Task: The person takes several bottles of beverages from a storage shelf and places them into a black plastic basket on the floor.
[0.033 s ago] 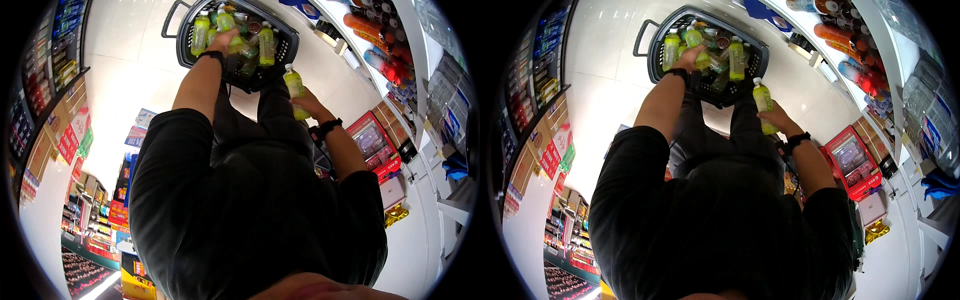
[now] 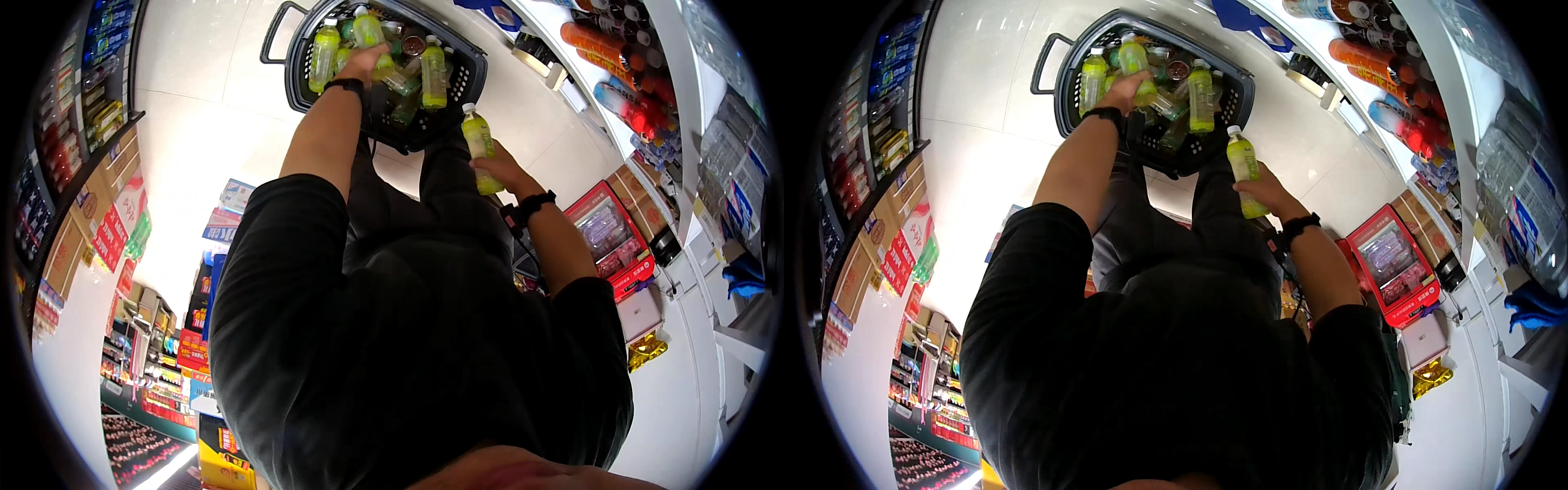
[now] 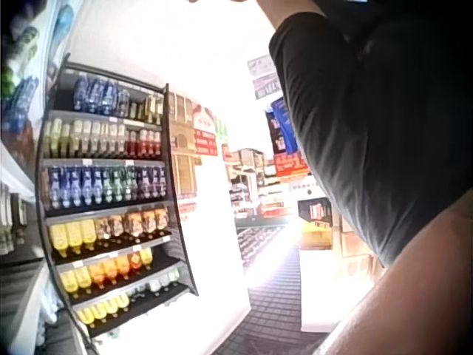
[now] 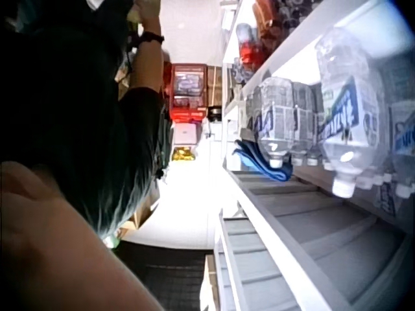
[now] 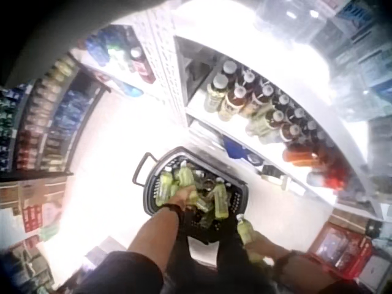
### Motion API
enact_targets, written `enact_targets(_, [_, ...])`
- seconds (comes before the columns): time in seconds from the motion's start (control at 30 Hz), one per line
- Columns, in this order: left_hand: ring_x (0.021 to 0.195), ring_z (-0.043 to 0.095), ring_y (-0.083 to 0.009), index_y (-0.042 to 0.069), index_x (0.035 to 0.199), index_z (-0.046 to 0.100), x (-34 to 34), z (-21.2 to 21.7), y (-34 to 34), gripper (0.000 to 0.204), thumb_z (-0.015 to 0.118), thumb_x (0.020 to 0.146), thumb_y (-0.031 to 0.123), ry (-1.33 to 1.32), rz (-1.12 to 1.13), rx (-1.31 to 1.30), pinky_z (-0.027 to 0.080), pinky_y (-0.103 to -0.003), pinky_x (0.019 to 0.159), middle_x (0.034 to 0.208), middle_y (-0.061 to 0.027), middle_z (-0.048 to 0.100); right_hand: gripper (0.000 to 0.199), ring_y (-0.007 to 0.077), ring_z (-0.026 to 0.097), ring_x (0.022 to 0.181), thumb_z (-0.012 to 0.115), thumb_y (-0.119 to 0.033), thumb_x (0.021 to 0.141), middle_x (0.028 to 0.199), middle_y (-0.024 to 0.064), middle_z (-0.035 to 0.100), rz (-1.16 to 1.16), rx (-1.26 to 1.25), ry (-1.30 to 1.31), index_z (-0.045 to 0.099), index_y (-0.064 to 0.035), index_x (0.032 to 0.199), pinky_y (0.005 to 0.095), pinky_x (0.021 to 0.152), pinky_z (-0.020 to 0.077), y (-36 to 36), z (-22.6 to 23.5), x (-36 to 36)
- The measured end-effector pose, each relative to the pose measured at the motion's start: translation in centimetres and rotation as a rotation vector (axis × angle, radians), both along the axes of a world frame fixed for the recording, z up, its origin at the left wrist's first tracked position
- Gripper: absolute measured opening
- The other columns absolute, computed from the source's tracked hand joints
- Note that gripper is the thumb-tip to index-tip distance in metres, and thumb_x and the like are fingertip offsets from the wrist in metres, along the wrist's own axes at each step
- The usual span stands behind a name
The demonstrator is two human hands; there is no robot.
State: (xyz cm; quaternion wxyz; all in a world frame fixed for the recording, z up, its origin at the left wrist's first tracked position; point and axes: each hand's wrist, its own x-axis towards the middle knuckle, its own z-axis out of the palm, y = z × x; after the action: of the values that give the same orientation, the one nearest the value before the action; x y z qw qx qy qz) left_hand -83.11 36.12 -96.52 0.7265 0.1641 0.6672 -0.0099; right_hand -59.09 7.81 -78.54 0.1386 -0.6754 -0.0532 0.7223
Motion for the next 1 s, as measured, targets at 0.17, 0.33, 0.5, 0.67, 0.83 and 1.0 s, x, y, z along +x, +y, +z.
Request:
enact_targets(0.17, [0.104, 0.064, -0.0262, 0.001, 0.136, 0.051, 0.8, -0.9, 1.8, 0.072, 0.081, 0.075, 0.025, 0.177, -0.477, 0.495, 0.052, -0.039, 0.090, 0.122, -0.0186, 0.063, 0.056, 0.0233, 0.063, 0.087, 0.077, -0.016, 0.072, 0.096, 0.0113, 0.063, 0.096, 0.022, -0.036, 0.053, 0.0028, 0.119, 0.0371, 0.075, 0.0515, 3.4, -4.4, -0.5])
enact_targets(0.33, [0.098, 0.065, -0.0222, 0.004, 0.120, 0.064, -5.7, 3.1, -0.1, 0.050, 0.078, 0.079, 0.029, -0.237, -0.346, 0.735, 0.051, -0.033, 0.087, 0.108, -0.0132, 0.069, 0.070, 0.0261, 0.064, 0.087, 0.078, -0.015, 0.071, 0.108, 0.0152, 0.062, 0.139, 0.028, -0.272, 0.045, -0.0020, 0.131, 0.0409, 0.068, 0.0532, 5.9, -10.9, -1.0])
enact_targets(0.5, [0.100, 0.067, -0.0280, 0.003, 0.115, 0.065, -19.5, 6.3, -6.3, 0.046, 0.074, 0.080, 0.032, 0.194, -0.667, 0.489, 0.052, -0.037, 0.088, 0.102, -0.0157, 0.071, 0.089, 0.0345, 0.059, 0.111, 0.079, -0.023, 0.070, 0.128, 0.0226, 0.056, 0.575, 0.046, -0.225, 0.033, -0.0033, 0.143, 0.0410, 0.082, 0.0506, 9.5, -6.9, -2.4])
enact_targets(0.67, [0.059, 0.062, -0.0224, 0.002, 0.091, 0.068, -33.6, 10.1, -12.6, 0.034, 0.072, 0.083, 0.034, 0.262, -1.370, 0.355, 0.051, -0.040, 0.057, 0.074, -0.0117, 0.066, 0.080, 0.0322, 0.053, 0.128, 0.075, -0.027, 0.075, 0.142, 0.0198, 0.052, 0.845, 0.112, 0.031, 0.044, -0.0022, 0.144, 0.0373, 0.104, 0.0444, 9.9, 1.6, -3.1])
enact_targets(0.83, [0.065, 0.064, -0.0222, 0.004, 0.100, 0.068, -32.0, 17.6, -10.6, 0.026, 0.070, 0.086, 0.026, 0.244, -0.702, -0.049, 0.051, -0.039, 0.051, 0.083, -0.0111, 0.065, 0.058, 0.0200, 0.062, 0.085, 0.068, -0.020, 0.080, 0.101, 0.0090, 0.065, 0.448, 0.153, -0.033, 0.053, -0.0094, 0.134, 0.0350, 0.065, 0.0525, 9.3, 10.4, -1.2])
enact_targets(1.0, [0.053, 0.054, -0.0161, 0.005, 0.091, 0.070, -22.8, 25.2, -0.2, 0.017, 0.066, 0.087, 0.021, -0.033, -0.670, 0.486, 0.046, -0.032, 0.048, 0.073, -0.0063, 0.065, 0.049, 0.0142, 0.057, 0.085, 0.058, -0.005, 0.084, 0.112, 0.0073, 0.063, 0.170, 0.434, -0.152, 0.054, -0.0109, 0.132, 0.0295, 0.065, 0.0495, 11.2, 20.9, 1.4])
